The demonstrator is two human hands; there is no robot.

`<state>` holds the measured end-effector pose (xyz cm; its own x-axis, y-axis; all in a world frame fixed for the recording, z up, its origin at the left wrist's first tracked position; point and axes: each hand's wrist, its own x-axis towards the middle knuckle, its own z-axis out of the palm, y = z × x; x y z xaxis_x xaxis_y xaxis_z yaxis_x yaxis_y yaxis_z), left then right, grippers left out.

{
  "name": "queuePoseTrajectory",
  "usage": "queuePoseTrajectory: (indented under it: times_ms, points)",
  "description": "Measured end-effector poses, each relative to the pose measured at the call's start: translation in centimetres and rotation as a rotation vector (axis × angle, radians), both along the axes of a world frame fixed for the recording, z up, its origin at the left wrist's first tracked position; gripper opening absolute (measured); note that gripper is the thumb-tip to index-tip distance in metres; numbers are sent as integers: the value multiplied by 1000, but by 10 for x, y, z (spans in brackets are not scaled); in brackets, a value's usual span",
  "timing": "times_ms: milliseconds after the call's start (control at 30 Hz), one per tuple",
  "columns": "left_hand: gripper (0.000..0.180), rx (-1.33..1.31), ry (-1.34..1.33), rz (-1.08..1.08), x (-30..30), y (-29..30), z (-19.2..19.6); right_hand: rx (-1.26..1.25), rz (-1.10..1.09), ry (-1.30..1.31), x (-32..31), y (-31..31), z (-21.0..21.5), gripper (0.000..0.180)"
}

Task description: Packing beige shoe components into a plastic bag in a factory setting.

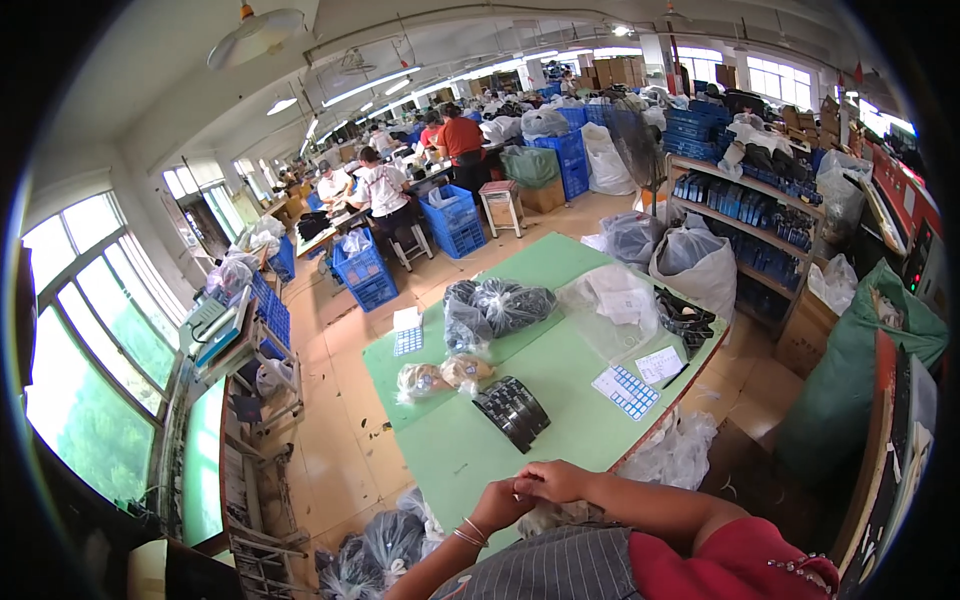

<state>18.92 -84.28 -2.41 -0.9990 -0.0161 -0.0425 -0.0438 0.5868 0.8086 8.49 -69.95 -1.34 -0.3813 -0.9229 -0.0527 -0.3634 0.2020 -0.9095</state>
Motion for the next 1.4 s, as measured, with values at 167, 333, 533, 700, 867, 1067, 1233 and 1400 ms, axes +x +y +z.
queuePoseTrajectory:
  times_ms: [167,333,533,700,867,1067,1233,1400]
  points:
    - [11,-258,569,118,0,7,-4,288,-78,-312,-20,-10,-19,47]
    - [15,-546,668,169,0,1,2,193,46,-761,-30,-7,-24,29]
    - [15,-776,460,-12,-5,-6,9,165,-243,-198,-23,-11,-11,21]
    - [16,-731,387,-93,0,-3,-4,-9,-371,367,-22,-1,-10,25]
    - [29,-539,265,-143,25,8,-34,146,-530,354,-35,25,-52,24]
    - [32,1,223,-87,20,11,-49,265,-545,283,-32,25,-76,24]
    - [28,519,256,0,10,10,-49,226,-534,277,-12,37,-67,24]
    - [20,660,-77,143,-2,17,-51,27,-295,191,14,46,-27,23]
